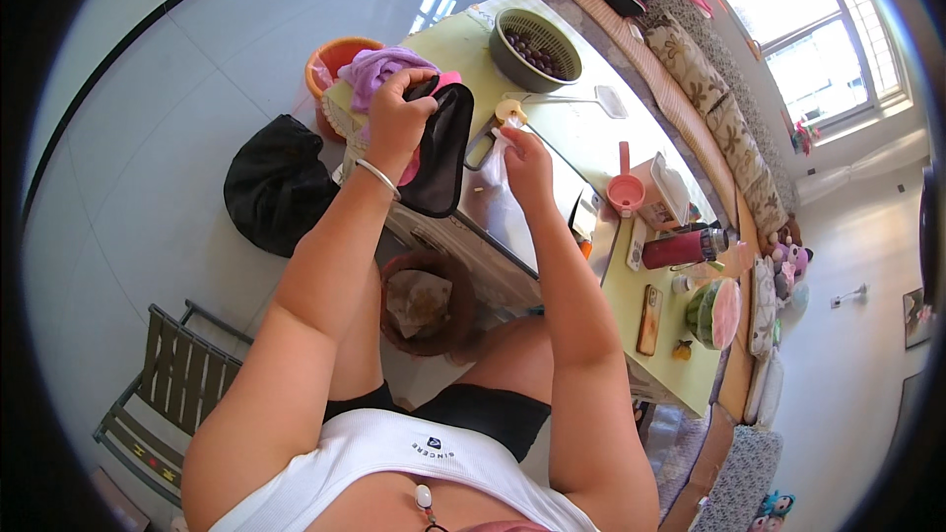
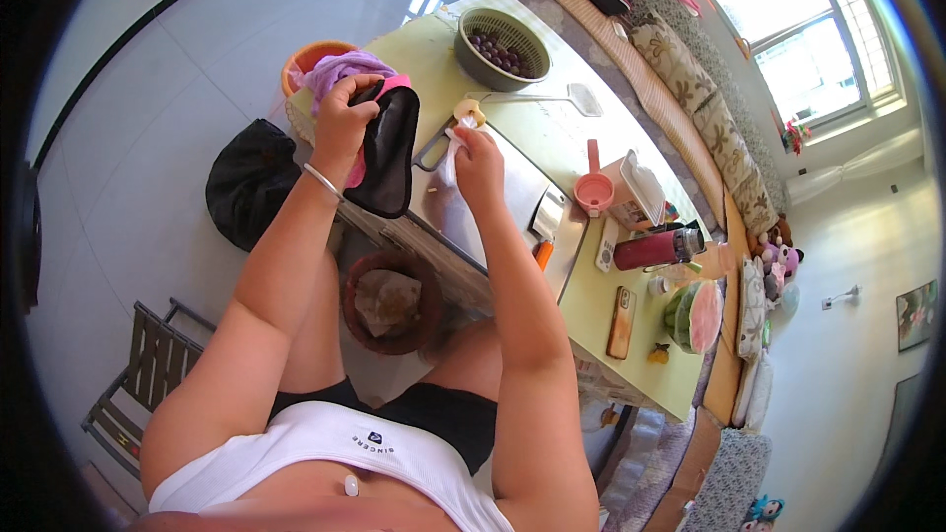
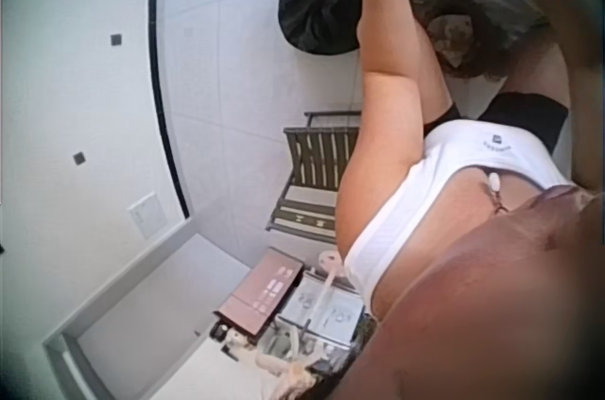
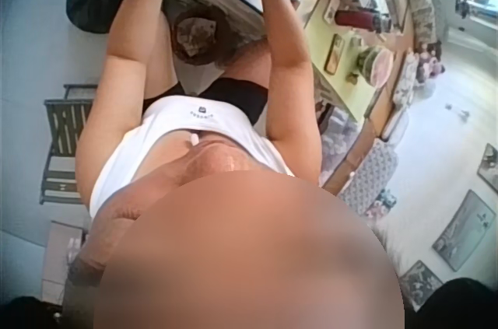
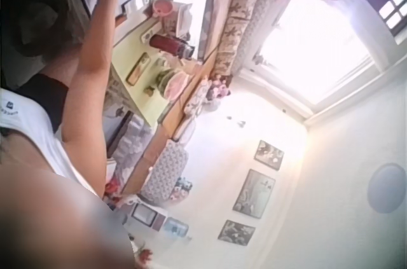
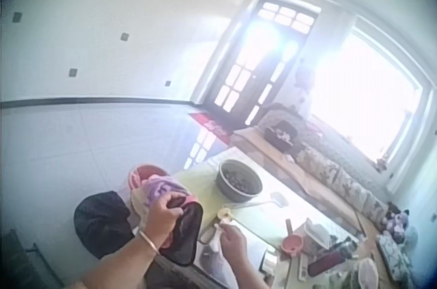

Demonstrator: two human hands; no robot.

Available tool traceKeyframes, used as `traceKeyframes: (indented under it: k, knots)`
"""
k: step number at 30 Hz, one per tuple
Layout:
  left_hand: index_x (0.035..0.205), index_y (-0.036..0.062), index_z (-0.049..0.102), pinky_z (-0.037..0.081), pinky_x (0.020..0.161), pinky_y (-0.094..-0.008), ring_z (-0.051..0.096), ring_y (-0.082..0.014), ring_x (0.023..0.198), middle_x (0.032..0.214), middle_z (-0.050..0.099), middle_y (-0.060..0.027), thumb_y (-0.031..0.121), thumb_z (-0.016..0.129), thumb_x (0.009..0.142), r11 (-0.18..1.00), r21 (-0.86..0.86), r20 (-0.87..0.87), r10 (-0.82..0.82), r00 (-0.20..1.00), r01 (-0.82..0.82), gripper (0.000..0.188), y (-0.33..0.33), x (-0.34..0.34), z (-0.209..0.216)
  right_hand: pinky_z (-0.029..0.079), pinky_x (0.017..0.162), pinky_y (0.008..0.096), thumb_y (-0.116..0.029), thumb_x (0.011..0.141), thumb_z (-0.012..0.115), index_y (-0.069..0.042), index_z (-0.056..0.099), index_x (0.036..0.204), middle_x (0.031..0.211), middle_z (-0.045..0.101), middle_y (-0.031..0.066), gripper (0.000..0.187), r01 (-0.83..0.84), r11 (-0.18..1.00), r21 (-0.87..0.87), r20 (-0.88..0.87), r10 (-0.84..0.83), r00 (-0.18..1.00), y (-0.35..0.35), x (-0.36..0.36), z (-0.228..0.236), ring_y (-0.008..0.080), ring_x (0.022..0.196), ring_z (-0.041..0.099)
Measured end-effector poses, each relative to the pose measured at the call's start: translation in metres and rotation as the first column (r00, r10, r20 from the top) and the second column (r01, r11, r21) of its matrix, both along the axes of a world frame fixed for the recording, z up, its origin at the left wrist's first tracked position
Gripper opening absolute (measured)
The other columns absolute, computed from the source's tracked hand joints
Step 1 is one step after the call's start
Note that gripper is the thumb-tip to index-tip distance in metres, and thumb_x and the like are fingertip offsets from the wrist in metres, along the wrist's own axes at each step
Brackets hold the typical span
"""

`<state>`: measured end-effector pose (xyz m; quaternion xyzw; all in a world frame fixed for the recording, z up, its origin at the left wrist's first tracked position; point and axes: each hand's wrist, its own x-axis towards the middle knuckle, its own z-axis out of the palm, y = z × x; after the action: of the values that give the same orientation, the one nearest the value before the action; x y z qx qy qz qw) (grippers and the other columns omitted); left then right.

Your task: The person sits on the floor and wipes a metal cutting board using a pink cloth and a white tissue. They handle a knife and a bowl of grapes on the table but do not cut or eat them. The person repeatedly wipes the board surface and then places the board on the table.

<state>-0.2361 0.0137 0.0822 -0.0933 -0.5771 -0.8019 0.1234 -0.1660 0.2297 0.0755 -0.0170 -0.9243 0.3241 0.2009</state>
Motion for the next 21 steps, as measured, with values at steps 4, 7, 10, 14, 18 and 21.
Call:
traceKeyframes:
  k: [4,7,10,14,18,21]
  knots:
    - [0.101,-0.0027,0.069,0.051,0.082,-0.0263,0.065,-0.0152,0.086,0.094,0.07,-0.0087,0.0,0.061,0.069,0.998,0.039,0.016,-0.053,0.998,0.053,0.033,-0.003,0.003,0.008,0.045,0.1,0.04,0.004,0.084,0.048,-0.008,0.058,0.127,0.124,0.061,0.0197,0.046,-0.159,0.952,0.263,0.012,0.162,0.987,-0.02,-0.012,-0.023,0.0387,0.118,0.055]
    - [0.104,-0.0024,0.068,0.05,0.084,-0.0248,0.063,-0.0138,0.09,0.097,0.068,-0.0064,-0.001,0.058,0.071,0.997,0.012,0.014,-0.075,0.997,0.075,0.034,-0.008,0.002,0.009,0.044,0.104,0.0402,0.003,0.078,0.053,-0.011,0.063,0.12,0.132,0.057,0.018,0.045,-0.146,0.939,0.311,0.121,0.114,0.986,-0.037,-0.007,-0.025,0.0351,0.127,0.05]
    - [0.105,-0.0025,0.067,0.049,0.086,-0.0241,0.063,-0.0129,0.092,0.099,0.067,-0.0054,-0.002,0.056,0.072,0.997,-0.039,0.022,-0.067,0.998,0.068,0.035,-0.009,0.002,0.007,0.044,0.104,0.0439,-0.004,0.082,0.054,-0.005,0.063,0.112,0.13,0.057,0.0171,0.032,-0.395,0.886,0.243,0.239,0.34,0.909,-0.047,0.006,-0.015,0.0365,0.128,0.048]
    - [0.107,-0.0032,0.067,0.05,0.085,-0.0243,0.063,-0.0126,0.092,0.099,0.068,-0.006,-0.002,0.054,0.074,0.99,0.045,0.024,-0.135,0.991,0.134,0.035,-0.008,-0.002,0.001,0.047,0.099,0.0428,0.0,0.082,0.05,-0.006,0.065,0.108,0.125,0.06,0.0186,0.031,-0.32,0.899,0.299,0.11,0.301,0.947,-0.069,0.042,-0.019,0.0378,0.119,0.055]
    - [0.104,-0.004,0.067,0.051,0.079,-0.0248,0.064,-0.0139,0.084,0.095,0.068,-0.0078,0.0,0.057,0.073,0.964,0.183,0.044,-0.205,0.978,0.193,0.033,-0.01,-0.002,0.0,0.049,0.092,0.0381,0.006,0.081,0.046,-0.005,0.069,0.104,0.114,0.066,0.0174,0.035,-0.203,0.976,-0.074,0.266,0.216,0.94,-0.075,0.067,0.019,0.0354,0.107,0.062]
    - [0.107,-0.0049,0.066,0.051,0.08,-0.0238,0.064,-0.0132,0.086,0.098,0.068,-0.0079,-0.001,0.055,0.076,0.923,0.262,0.039,-0.301,0.953,0.281,0.034,-0.016,0.0,0.005,0.05,0.091,0.0333,0.006,0.085,0.049,-0.004,0.073,0.103,0.105,0.071,0.0166,0.031,-0.011,0.998,-0.069,0.08,0.016,0.997,-0.033,0.057,0.014,0.0285,0.102,0.067]
